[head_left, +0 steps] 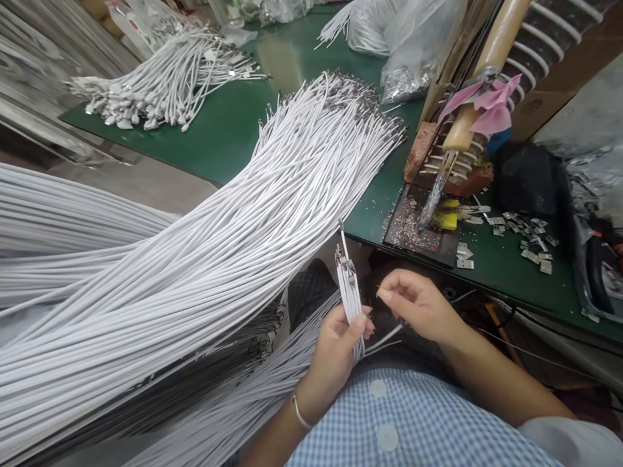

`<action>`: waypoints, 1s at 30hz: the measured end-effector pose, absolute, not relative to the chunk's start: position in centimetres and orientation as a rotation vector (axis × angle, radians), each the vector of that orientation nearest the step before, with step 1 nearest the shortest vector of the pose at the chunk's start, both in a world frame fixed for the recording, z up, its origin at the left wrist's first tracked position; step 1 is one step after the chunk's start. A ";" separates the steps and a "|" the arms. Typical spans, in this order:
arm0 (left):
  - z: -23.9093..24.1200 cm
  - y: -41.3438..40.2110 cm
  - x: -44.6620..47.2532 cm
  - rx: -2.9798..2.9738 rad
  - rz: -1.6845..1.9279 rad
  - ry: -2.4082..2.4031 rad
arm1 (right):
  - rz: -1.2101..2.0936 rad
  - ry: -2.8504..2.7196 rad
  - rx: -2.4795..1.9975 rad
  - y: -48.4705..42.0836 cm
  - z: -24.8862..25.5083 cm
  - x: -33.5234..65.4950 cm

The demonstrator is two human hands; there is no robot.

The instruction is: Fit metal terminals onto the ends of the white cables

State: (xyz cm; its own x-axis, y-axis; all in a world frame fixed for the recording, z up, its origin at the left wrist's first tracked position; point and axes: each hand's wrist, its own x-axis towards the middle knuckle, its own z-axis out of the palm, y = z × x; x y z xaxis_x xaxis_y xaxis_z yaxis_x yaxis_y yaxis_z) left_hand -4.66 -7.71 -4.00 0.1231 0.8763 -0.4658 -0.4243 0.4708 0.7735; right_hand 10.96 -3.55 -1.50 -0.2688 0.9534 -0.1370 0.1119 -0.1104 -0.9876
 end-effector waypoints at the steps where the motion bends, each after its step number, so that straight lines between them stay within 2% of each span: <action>1: -4.0 -7.7 -4.6 0.526 1.015 1.062 | 1.484 -1.431 -1.228 -3.5 -1.6 10.8; 11: -4.2 -8.3 -4.6 0.570 0.941 1.019 | 1.631 -1.327 -1.211 -3.4 -2.7 9.2; 18: -4.1 -8.1 -4.7 0.568 0.975 1.019 | 1.881 -1.155 -0.982 -3.6 -2.3 9.5; 30: -4.0 -8.2 -4.7 0.581 0.985 1.015 | 1.890 -1.158 -0.916 -3.6 -2.4 9.6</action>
